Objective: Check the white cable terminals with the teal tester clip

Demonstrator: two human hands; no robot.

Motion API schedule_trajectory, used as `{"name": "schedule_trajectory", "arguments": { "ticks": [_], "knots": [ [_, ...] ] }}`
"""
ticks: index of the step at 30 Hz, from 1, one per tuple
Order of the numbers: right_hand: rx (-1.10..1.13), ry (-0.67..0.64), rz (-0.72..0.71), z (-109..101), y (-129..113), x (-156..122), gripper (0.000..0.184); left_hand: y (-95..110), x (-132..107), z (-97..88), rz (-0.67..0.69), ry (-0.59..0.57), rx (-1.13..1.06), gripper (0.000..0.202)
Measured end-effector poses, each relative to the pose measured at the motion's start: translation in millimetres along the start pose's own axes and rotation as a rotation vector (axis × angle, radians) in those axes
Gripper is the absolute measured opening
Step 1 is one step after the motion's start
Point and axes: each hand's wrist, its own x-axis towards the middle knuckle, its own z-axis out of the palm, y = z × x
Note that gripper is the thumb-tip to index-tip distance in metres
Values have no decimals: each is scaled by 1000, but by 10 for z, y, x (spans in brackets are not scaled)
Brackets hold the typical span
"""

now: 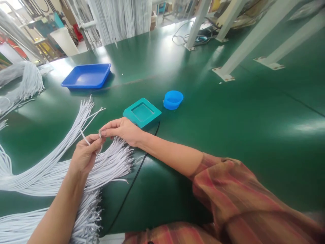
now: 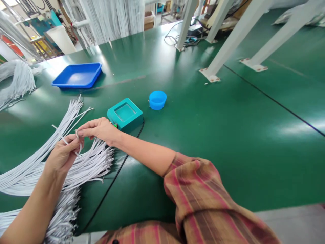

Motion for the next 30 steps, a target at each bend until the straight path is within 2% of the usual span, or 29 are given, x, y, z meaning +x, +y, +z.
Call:
{"name": "schedule_trajectory", "arguments": {
  "ticks": [2, 4, 9, 13, 19, 25, 30],
  "knots": [
    [106, -53, 83, 5, 16, -4, 11, 5, 0, -28, -26, -30, -41, 14],
    [107, -74, 110, -7, 6, -10, 14, 7, -2, -40, -56, -27, -80, 13],
    [-143, -48, 10, -41, -112, -19, 40, 0, -24, -11, -75, 19, -63, 13],
    [-201, -33, 52, 18, -131, -39, 27, -19, -56, 10, -8, 39, 13, 13],
    [-184, 95, 46, 81, -32, -60, 24, -46, -82, 21, 27, 39, 62, 15],
    [-170, 112, 49, 65, -23, -52, 17, -39, -82, 43, 26, 57, 36, 17],
    [-210, 147, 62, 63, -9, -43, 7, -47, -100, 56, 54, 20, 67, 16]
  ]
}}
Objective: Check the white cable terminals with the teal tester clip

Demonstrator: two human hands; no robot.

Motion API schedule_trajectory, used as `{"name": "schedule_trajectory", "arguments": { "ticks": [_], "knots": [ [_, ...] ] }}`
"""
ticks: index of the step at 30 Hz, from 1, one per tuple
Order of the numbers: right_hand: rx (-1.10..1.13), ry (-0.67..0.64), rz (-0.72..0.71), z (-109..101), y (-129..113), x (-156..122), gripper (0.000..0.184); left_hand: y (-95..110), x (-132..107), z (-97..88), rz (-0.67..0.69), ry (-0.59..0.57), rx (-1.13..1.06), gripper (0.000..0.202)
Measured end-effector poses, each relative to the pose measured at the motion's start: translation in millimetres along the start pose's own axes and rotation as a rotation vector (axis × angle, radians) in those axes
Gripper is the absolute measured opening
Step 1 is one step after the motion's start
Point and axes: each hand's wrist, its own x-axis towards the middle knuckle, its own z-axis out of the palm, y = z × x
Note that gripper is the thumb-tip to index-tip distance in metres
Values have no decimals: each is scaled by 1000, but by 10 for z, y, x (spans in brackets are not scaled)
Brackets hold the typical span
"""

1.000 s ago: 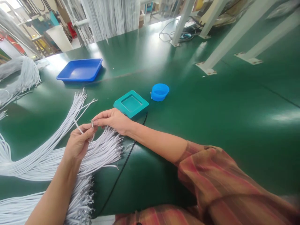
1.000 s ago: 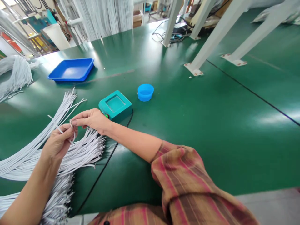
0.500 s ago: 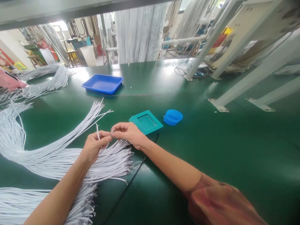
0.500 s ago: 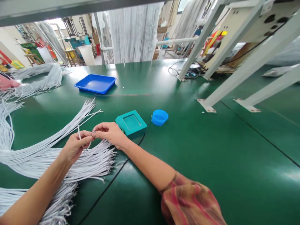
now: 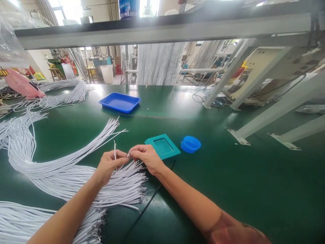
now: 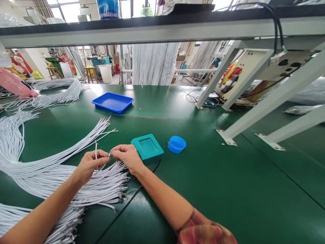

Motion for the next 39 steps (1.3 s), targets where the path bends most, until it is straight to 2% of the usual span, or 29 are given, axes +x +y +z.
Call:
{"name": "schedule_trajectory", "arguments": {
  "ticks": [4, 5, 7, 10, 11, 13, 15, 17, 19, 21, 23, 26, 28, 30, 31, 35, 39],
  "knots": [
    [190, -135, 251, -25, 32, 15, 11, -23, 1, -13, 17, -54, -26, 17],
    [197, -153, 273, -37, 27, 16, 13, -22, 6, -20, 6, -56, -40, 17],
    [109, -147, 188, -63, -10, 13, 22, -9, 15, -33, -39, -42, -72, 18],
    [-141, -181, -69, -88, -105, -8, 46, 18, 19, -44, -90, -40, -87, 18],
    [-224, -201, -125, -89, -134, -18, 47, 22, 16, -43, -89, -45, -74, 18],
    [-392, -184, -175, -84, -174, -39, 31, 20, 3, -37, -59, -57, -15, 17],
    [-567, -104, -196, -81, -197, -61, 15, 13, -18, -24, 16, -57, 119, 16],
    [-713, -66, -220, -96, -222, -83, 12, 19, -44, -9, 161, -50, 325, 11],
    [-779, -127, -227, -134, -259, -100, 11, 43, -66, 2, 338, -65, 516, 5],
    [-764, -236, -192, -182, -294, -105, 12, 71, -78, 3, 438, -129, 584, 6],
    [-670, -339, -123, -222, -305, -93, 16, 86, -79, -5, 392, -193, 505, 5],
    [-460, -421, -25, -244, -270, -55, 21, 67, -67, -20, 168, -226, 238, 7],
    [-414, -427, -27, -242, -243, -30, 20, 45, -55, -23, 40, -221, 88, 11],
    [-434, -412, -86, -239, -234, -14, 16, 31, -43, -22, -35, -198, -3, 13],
    [-433, -408, -120, -238, -236, -11, 16, 29, -38, -21, -57, -181, -37, 14],
    [-322, -423, -158, -205, -236, -24, 45, 40, -26, -28, -89, -150, -108, 15],
    [-239, -318, -121, -111, -168, -47, 25, 33, -23, -32, -80, -156, -109, 15]
  ]
}}
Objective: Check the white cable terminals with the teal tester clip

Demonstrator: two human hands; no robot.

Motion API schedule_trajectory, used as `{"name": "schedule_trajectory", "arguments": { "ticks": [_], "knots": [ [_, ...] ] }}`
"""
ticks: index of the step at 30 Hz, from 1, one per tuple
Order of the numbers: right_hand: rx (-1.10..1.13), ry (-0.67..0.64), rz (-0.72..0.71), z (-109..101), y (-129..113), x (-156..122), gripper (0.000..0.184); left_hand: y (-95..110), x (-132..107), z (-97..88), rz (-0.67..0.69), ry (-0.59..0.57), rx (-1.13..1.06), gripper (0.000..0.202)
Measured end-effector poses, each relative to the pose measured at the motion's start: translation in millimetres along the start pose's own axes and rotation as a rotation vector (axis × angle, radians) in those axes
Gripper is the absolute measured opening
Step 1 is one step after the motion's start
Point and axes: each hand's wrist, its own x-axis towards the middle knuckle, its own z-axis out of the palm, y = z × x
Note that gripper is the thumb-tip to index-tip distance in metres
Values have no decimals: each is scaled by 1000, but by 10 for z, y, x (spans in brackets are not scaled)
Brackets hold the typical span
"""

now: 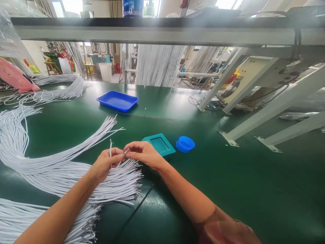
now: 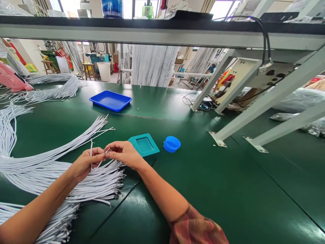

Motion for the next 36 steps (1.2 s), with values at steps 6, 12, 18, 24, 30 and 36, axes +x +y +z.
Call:
{"name": "schedule_trajectory", "arguments": {
  "ticks": [6, 12, 18, 24, 30, 36],
  "knots": [
    [138, 321, 65, 177, 97, 27, 21, -107, 4, 60, 117, 115, 43, 17],
    [145, 447, 32, 284, 196, 40, 23, -186, -31, 142, 309, 410, 211, 17],
    [-818, 545, -326, 277, 280, -26, 23, -162, -33, 160, 227, 391, 206, 22],
    [-941, 315, -414, 135, 194, -15, 21, -150, 0, 82, 213, 319, 264, 20],
    [-118, 258, 123, 93, 104, 37, 29, -134, -8, 41, 409, 400, 678, 13],
    [3, 308, 160, 145, 170, 48, 17, -117, -26, 78, 521, 393, 736, 10]
  ]
}}
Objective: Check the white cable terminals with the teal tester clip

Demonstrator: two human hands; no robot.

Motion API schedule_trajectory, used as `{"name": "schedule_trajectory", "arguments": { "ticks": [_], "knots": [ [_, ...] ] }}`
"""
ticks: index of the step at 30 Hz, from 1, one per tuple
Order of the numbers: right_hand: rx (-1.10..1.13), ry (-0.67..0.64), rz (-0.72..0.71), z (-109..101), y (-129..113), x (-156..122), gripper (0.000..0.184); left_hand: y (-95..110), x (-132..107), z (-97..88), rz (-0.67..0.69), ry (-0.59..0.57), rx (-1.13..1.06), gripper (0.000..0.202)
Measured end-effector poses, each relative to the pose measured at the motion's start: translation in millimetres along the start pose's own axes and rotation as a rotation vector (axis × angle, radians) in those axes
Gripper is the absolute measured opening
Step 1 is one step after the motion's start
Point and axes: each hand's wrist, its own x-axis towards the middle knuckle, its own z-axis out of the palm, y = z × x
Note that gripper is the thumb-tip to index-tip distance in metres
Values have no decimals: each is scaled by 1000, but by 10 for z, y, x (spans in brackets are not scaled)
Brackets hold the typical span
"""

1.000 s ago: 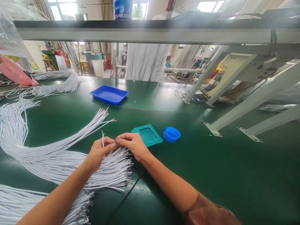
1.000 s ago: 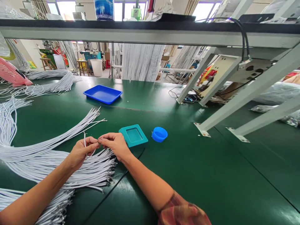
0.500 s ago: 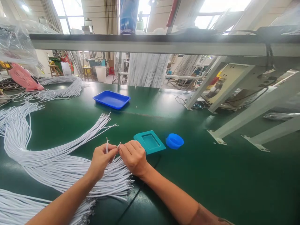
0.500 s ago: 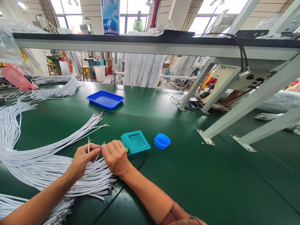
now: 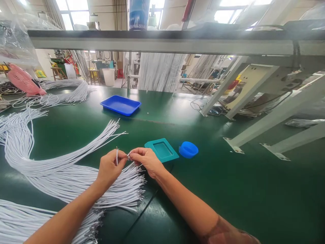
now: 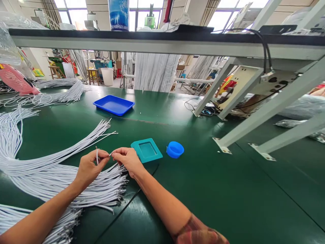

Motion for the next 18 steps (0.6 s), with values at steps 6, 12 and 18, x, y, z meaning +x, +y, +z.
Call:
{"name": "schedule_trajectory", "arguments": {
  "ticks": [6, 12, 18],
  "knots": [
    [-864, 166, -759, -30, 117, -40, 21, 7, 38, 0, -434, -175, -563, 16],
    [-778, 56, -678, -127, 10, -3, 21, -44, 79, -12, -512, -203, -741, 41],
    [-199, -55, -150, -121, -95, 29, 39, -9, 52, -19, -325, -227, -566, 35]
  ]
}}
